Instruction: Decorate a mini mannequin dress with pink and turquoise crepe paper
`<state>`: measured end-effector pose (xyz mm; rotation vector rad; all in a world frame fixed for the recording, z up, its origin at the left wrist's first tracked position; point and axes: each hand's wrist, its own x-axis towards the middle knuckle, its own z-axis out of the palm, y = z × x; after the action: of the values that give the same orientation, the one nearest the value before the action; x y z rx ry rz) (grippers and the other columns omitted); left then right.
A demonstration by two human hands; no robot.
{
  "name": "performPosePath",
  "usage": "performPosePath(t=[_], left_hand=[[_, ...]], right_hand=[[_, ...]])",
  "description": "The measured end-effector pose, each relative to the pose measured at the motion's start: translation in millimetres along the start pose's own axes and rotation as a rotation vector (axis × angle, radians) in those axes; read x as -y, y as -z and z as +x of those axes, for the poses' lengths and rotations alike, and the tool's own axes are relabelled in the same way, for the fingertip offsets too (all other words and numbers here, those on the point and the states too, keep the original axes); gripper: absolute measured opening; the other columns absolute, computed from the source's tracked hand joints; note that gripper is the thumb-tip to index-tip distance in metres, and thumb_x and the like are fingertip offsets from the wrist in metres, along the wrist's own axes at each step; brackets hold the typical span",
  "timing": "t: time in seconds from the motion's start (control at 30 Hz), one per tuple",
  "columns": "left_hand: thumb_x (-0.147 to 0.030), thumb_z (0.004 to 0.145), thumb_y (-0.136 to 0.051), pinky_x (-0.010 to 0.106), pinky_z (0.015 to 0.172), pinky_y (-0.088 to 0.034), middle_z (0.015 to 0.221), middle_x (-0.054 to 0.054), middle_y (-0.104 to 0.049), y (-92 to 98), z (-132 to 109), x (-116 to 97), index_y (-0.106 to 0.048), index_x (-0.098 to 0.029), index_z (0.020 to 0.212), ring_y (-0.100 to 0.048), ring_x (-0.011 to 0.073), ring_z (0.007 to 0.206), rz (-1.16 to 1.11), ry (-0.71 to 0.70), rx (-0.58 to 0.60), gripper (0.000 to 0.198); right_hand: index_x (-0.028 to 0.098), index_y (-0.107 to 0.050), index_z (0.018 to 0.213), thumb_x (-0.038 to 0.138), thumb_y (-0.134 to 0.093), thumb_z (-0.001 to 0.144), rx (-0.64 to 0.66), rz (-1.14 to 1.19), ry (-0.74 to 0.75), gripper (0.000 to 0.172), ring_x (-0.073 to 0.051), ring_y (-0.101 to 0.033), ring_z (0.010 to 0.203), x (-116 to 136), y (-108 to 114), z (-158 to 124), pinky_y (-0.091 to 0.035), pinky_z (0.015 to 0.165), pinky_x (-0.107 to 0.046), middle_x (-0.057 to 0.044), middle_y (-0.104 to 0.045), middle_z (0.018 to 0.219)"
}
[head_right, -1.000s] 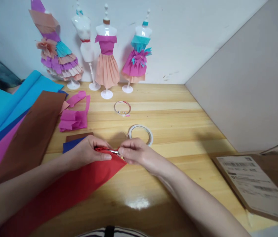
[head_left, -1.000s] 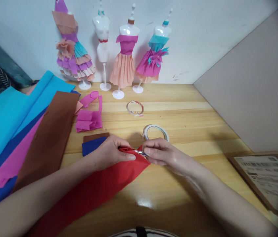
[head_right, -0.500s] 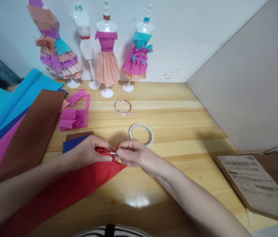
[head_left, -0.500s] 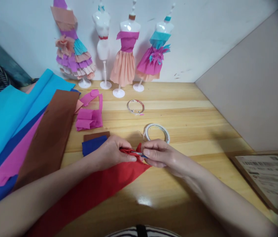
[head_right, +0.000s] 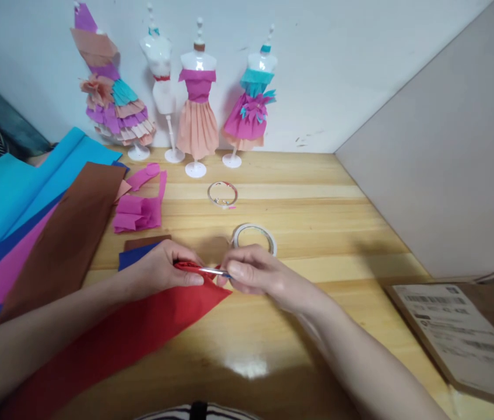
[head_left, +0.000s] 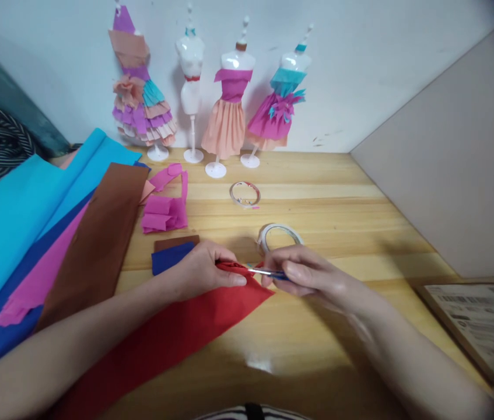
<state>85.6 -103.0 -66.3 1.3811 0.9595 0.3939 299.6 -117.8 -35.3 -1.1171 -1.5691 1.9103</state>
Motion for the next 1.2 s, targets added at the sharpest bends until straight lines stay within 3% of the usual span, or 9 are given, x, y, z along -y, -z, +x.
performPosePath(t=[0.13, 0.4, 0.6, 0.7, 0.8, 0.97, 1.03, 1.1, 1.2], left_hand=[[-0.032, 0.064, -0.068, 0.02, 0.05, -0.03, 0.055, -0.004, -0.048, 2.8, -2.6, -5.1, -0.066, -0.01, 0.07, -0.04, 0.0079, 0.053, 0.019, -0.001, -0.01, 0.023], [-0.029, 0.059, -0.074, 0.024, 0.063, -0.043, 0.081, 0.002, -0.066, 4.1, -12.3, -14.9, -0.066, -0.012, 0.095, -0.057, 0.0146, 0.071, 0.025, -0.087, -0.057, 0.04], [-0.034, 0.067, -0.066, 0.024, 0.051, -0.04, 0.069, 0.003, -0.067, 23.4, -39.9, -64.1, -0.071, -0.013, 0.083, -0.058, 0.0157, 0.059, 0.276, -0.008, -0.045, 0.027], [-0.034, 0.065, -0.067, 0.024, 0.05, -0.038, 0.063, 0.002, -0.064, 56.7, -60.6, -100.0, -0.07, -0.015, 0.074, -0.058, 0.016, 0.058, 0.575, 0.07, -0.274, 0.022], [-0.037, 0.066, -0.067, 0.026, 0.055, -0.04, 0.063, 0.002, -0.063, 113.3, -74.3, -117.5, -0.069, -0.015, 0.076, -0.058, 0.0165, 0.059, 0.757, 0.137, -0.512, 0.024], [-0.036, 0.062, -0.07, 0.032, 0.074, -0.045, 0.084, 0.011, -0.068, 195.5, -70.1, -89.6, -0.068, -0.01, 0.091, -0.061, 0.027, 0.084, 1.037, 0.156, -0.855, 0.039], [-0.031, 0.062, -0.069, 0.037, 0.088, -0.042, 0.109, 0.017, -0.064, 189.9, -65.2, -72.8, -0.063, -0.007, 0.106, -0.055, 0.0315, 0.104, 1.034, 0.026, -1.009, 0.051], [-0.036, 0.069, -0.064, 0.037, 0.094, -0.04, 0.115, 0.015, -0.062, 155.7, -63.0, -58.8, -0.062, -0.01, 0.11, -0.054, 0.0294, 0.109, 0.805, -0.132, -1.058, 0.049], [-0.05, 0.07, -0.064, 0.037, 0.088, -0.044, 0.11, 0.014, -0.065, 74.4, -66.3, -40.1, -0.06, -0.012, 0.114, -0.06, 0.0255, 0.1, 0.149, -0.239, -0.7, 0.058]], right_hand=[[0.014, -0.063, 0.082, 0.046, -0.072, 0.067, -0.215, -0.217, 0.123, 0.036, -0.011, -0.042, 0.062, 8.5, 1.6, 0.0, -0.031, 0.054, -0.024, -0.001, -0.049, 0.07], [0.013, -0.06, 0.059, 0.042, -0.074, 0.066, -0.253, -0.159, 0.113, 0.032, -0.011, -0.04, 0.057, -9.8, 1.7, 10.1, -0.03, 0.053, -0.026, -0.001, -0.048, 0.059], [0.016, -0.065, 0.075, 0.034, -0.078, 0.064, -0.552, 0.117, 0.28, 0.025, -0.005, -0.026, 0.044, 7.7, 10.8, -5.1, -0.016, 0.043, -0.023, 0.004, -0.04, 0.053], [0.016, -0.059, 0.066, 0.033, -0.08, 0.058, -0.59, 0.168, 0.343, 0.028, -0.003, -0.016, 0.041, 15.1, 8.2, -9.0, -0.008, 0.04, -0.022, 0.008, -0.029, 0.048], [0.016, -0.061, 0.069, 0.032, -0.079, 0.058, -0.562, 0.161, 0.351, 0.027, -0.003, -0.019, 0.04, 18.0, 1.7, -10.1, -0.009, 0.04, -0.022, 0.008, -0.031, 0.048], [0.015, -0.06, 0.066, 0.035, -0.078, 0.06, -0.428, 0.175, 0.324, 0.028, -0.003, -0.018, 0.04, 14.8, -13.2, -7.3, -0.009, 0.04, -0.022, 0.009, -0.031, 0.046], [0.015, -0.058, 0.064, 0.038, -0.077, 0.06, -0.361, 0.195, 0.285, 0.03, -0.002, -0.017, 0.04, 11.5, -20.7, -5.3, -0.008, 0.04, -0.022, 0.009, -0.03, 0.044], [0.015, -0.056, 0.063, 0.039, -0.078, 0.06, -0.297, 0.207, 0.231, 0.032, -0.002, -0.016, 0.039, 8.0, -28.7, -4.0, -0.006, 0.04, -0.022, 0.009, -0.03, 0.043], [0.016, -0.053, 0.063, 0.038, -0.078, 0.06, -0.164, 0.236, 0.165, 0.034, -0.002, -0.013, 0.04, 3.0, -40.3, -4.0, -0.004, 0.04, -0.021, 0.01, -0.028, 0.044]])
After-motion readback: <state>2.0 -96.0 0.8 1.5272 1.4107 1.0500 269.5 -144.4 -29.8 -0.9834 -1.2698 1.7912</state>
